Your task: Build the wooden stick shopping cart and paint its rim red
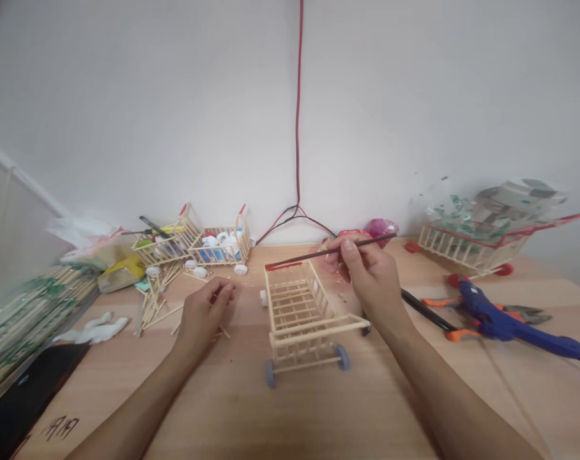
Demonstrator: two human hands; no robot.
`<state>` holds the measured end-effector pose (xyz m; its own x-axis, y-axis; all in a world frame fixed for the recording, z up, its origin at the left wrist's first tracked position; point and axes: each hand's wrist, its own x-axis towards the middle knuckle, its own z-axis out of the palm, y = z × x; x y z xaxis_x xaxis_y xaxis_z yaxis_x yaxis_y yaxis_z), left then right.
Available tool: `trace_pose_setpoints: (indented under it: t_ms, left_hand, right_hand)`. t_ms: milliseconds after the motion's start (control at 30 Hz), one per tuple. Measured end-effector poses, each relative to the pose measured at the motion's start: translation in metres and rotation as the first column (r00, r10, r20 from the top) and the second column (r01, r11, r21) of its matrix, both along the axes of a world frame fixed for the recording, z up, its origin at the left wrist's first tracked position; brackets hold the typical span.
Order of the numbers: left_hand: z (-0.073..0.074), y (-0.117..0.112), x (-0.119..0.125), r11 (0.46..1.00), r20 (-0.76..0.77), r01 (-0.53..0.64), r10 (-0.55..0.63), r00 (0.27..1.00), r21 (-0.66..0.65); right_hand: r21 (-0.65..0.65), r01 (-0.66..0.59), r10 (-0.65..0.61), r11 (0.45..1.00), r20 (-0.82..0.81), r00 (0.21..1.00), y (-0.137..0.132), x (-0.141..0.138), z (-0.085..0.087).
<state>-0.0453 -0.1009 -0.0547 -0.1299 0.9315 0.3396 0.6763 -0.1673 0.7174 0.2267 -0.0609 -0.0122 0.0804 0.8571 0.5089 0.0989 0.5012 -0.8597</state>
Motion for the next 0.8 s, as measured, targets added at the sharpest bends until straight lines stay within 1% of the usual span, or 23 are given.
trace_pose_setpoints:
  t_ms: [167,400,600,800]
  left_hand:
    - [-0.0002,-0.0005,-0.0002,1.000,0.012,0.005,-0.004,1.000,-0.008]
    - [-0.0012,0.0003,-0.0015,1.000,0.011,0.008,-0.008,1.000,-0.004]
    - [-0.0018,0.0015,0.0031,1.000,0.068,0.016,-0.016,0.998,-0.007]
    - [-0.0025,0.0012,0.0080,0.999,0.042,0.042,-0.041,0.998,-0.020]
  right_hand:
    - [-0.008,-0.008,0.008,1.000,-0.022,1.000,0.0002,-0.0005,0.0001]
    - [0.001,0.013,-0.013,1.000,-0.004,1.000,0.0010,0.0017,0.0003]
    - [0.018,0.041,-0.041,0.999,0.014,0.999,-0.0002,0.0021,0.0045]
    - [0.002,0.007,-0.007,1.000,0.004,1.000,0.0002,0.0011,0.0021]
